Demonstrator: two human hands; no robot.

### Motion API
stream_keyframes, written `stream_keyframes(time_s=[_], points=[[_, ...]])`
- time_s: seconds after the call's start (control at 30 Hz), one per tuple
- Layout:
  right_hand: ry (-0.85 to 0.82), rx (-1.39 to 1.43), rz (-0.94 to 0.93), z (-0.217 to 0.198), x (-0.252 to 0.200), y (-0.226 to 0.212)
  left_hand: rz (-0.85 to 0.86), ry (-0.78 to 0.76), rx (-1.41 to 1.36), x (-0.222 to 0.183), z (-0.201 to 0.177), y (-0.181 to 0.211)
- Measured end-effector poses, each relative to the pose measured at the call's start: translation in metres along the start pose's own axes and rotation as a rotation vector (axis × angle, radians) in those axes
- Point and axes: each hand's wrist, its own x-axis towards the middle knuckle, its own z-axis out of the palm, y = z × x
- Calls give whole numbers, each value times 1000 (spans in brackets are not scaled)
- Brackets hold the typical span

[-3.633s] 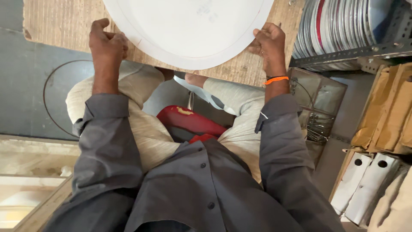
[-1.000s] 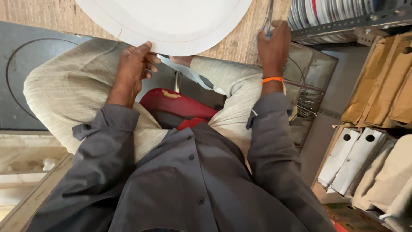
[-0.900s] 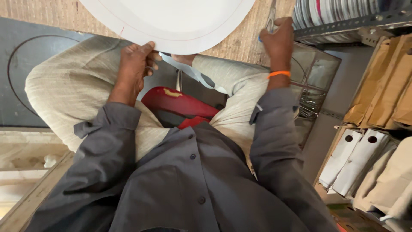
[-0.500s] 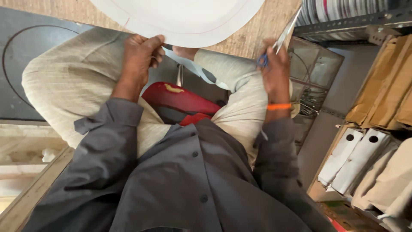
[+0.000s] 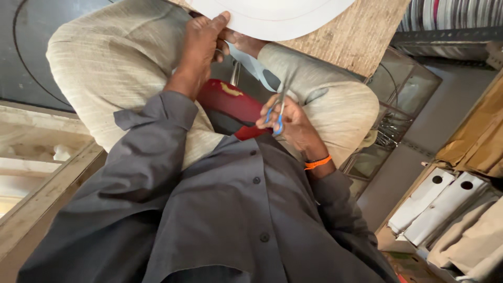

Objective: The person cuts a large piece of white paper with a pair of shears while holding it by hand on a wooden surface.

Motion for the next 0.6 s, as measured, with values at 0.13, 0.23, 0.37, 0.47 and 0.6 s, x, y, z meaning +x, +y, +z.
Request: stream_keyframes(time_s=[0.13,0.23,0.37,0.47,0.6], points=[[-125,-152,158,14,11,-12,94,-37,8,3,3,-1],[-136,-168,245,25,21,-16,117,-106,37,-3,5,3],[-210,-91,170,27,25,-15,108,-136,67,-9,9,6],[-223,-21,116,24,35,-11,109,-162,82,-6,12,6],[-181,-28,75,14,54,-11,88,-200,94,-5,13,6]])
